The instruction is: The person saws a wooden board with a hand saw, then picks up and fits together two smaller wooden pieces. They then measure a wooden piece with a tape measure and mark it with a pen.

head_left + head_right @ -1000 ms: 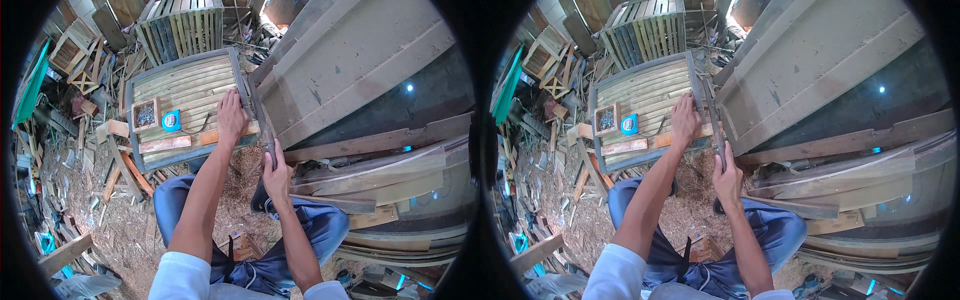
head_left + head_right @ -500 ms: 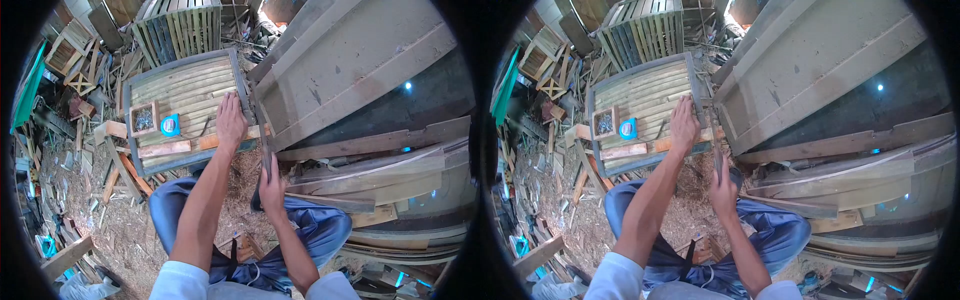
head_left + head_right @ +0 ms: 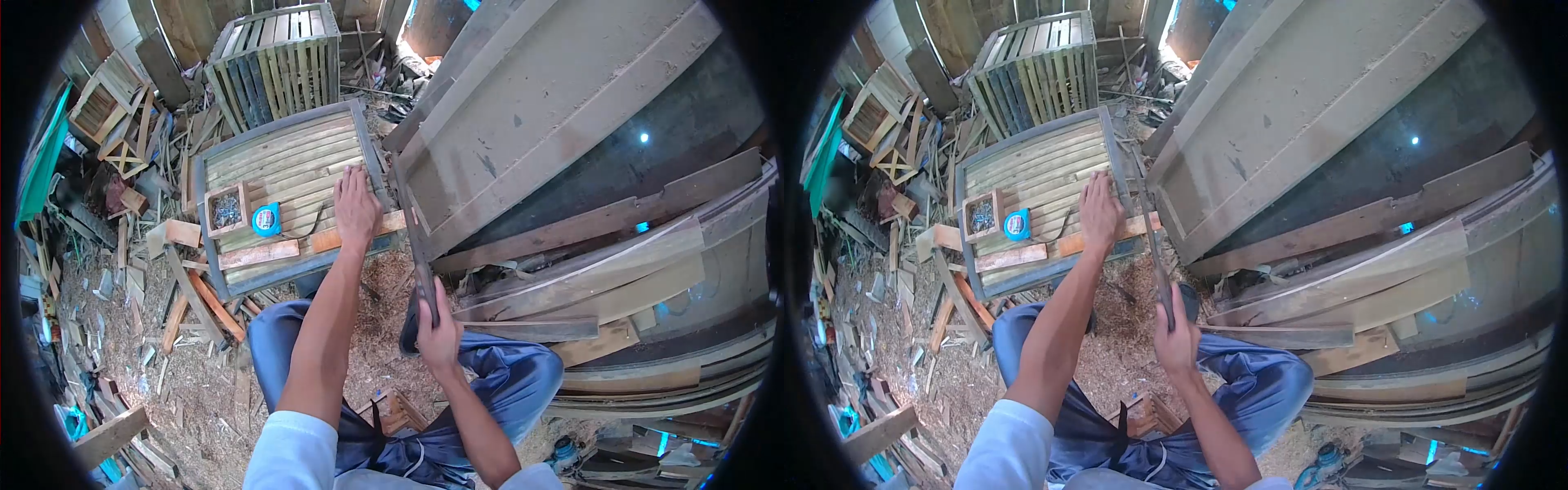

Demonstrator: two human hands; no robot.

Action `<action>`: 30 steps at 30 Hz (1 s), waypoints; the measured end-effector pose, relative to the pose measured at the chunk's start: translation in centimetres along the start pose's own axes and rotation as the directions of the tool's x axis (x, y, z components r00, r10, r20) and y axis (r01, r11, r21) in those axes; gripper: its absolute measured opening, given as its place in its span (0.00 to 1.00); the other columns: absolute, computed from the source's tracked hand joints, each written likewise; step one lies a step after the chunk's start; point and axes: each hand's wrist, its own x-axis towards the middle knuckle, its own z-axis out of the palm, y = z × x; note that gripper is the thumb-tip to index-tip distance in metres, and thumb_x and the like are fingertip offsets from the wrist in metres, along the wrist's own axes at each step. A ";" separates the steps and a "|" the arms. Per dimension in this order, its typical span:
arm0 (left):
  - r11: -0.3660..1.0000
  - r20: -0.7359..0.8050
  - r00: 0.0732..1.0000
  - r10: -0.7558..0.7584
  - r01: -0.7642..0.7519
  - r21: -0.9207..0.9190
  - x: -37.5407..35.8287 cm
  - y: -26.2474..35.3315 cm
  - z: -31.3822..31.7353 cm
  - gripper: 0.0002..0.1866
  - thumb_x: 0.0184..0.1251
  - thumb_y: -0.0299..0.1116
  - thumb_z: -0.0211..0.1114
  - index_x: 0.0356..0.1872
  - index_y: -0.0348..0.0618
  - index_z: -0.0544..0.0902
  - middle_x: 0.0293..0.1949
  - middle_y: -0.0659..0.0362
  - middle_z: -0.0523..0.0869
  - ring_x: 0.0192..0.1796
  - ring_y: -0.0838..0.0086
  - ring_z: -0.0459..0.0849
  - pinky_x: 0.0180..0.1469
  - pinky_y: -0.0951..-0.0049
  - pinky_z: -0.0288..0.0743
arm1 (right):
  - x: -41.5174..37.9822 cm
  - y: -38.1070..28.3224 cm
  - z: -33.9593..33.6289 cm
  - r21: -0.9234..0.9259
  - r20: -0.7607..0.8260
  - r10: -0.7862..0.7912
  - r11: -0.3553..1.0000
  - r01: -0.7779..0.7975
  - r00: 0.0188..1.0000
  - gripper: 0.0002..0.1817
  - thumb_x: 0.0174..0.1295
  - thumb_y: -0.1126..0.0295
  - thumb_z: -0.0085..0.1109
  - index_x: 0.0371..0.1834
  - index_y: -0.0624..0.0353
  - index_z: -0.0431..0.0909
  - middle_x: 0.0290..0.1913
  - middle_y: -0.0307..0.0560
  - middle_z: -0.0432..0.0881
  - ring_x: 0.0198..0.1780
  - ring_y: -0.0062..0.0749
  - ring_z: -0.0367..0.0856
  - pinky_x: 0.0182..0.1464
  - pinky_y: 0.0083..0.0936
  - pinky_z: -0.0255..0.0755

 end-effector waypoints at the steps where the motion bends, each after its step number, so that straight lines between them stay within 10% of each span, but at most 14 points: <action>1: 1.000 0.005 1.000 0.004 -0.004 0.014 -0.1 0.0 0.0 0.21 0.60 0.26 0.54 0.57 0.38 0.74 0.66 0.51 0.75 0.73 0.59 0.67 0.73 0.57 0.57 | 1.4 0.7 0.9 -0.018 -0.003 -0.061 0.998 0.061 0.998 0.25 0.71 0.69 0.55 0.70 0.61 0.67 0.39 0.60 0.86 0.35 0.45 0.89 0.36 0.32 0.78; 17: 1.000 0.045 0.999 -0.003 0.002 0.027 0.2 -0.1 0.0 0.24 0.64 0.27 0.50 0.62 0.37 0.72 0.67 0.49 0.74 0.74 0.57 0.65 0.73 0.57 0.57 | 5.2 0.7 2.3 -0.249 0.165 -0.079 0.961 0.119 0.983 0.29 0.70 0.69 0.54 0.74 0.58 0.61 0.33 0.66 0.84 0.30 0.59 0.85 0.30 0.44 0.78; 21: 0.999 0.058 0.998 -0.013 0.015 -0.038 0.1 -0.5 -0.2 0.22 0.63 0.26 0.50 0.59 0.37 0.74 0.66 0.48 0.75 0.74 0.56 0.65 0.73 0.54 0.57 | -4.2 4.6 -0.8 -0.165 0.108 -0.148 0.972 0.165 0.983 0.30 0.69 0.72 0.54 0.74 0.57 0.61 0.34 0.65 0.84 0.30 0.52 0.87 0.31 0.38 0.78; 24: 0.999 -0.008 0.999 0.038 -0.038 -0.018 0.1 0.3 -0.3 0.20 0.64 0.25 0.50 0.58 0.38 0.75 0.66 0.48 0.75 0.73 0.56 0.66 0.73 0.54 0.57 | -6.1 2.4 -4.6 -0.052 0.137 0.179 0.983 -0.174 0.974 0.27 0.68 0.72 0.59 0.71 0.55 0.69 0.29 0.59 0.84 0.25 0.36 0.86 0.29 0.29 0.76; 30: 1.000 0.034 0.999 -0.004 0.005 -0.023 -0.2 0.3 -0.9 0.17 0.65 0.25 0.50 0.55 0.39 0.76 0.66 0.50 0.76 0.73 0.57 0.67 0.73 0.56 0.57 | -6.0 1.2 -5.9 -0.010 0.127 0.114 0.994 -0.113 0.985 0.27 0.67 0.72 0.60 0.70 0.56 0.70 0.27 0.62 0.81 0.24 0.33 0.84 0.28 0.28 0.74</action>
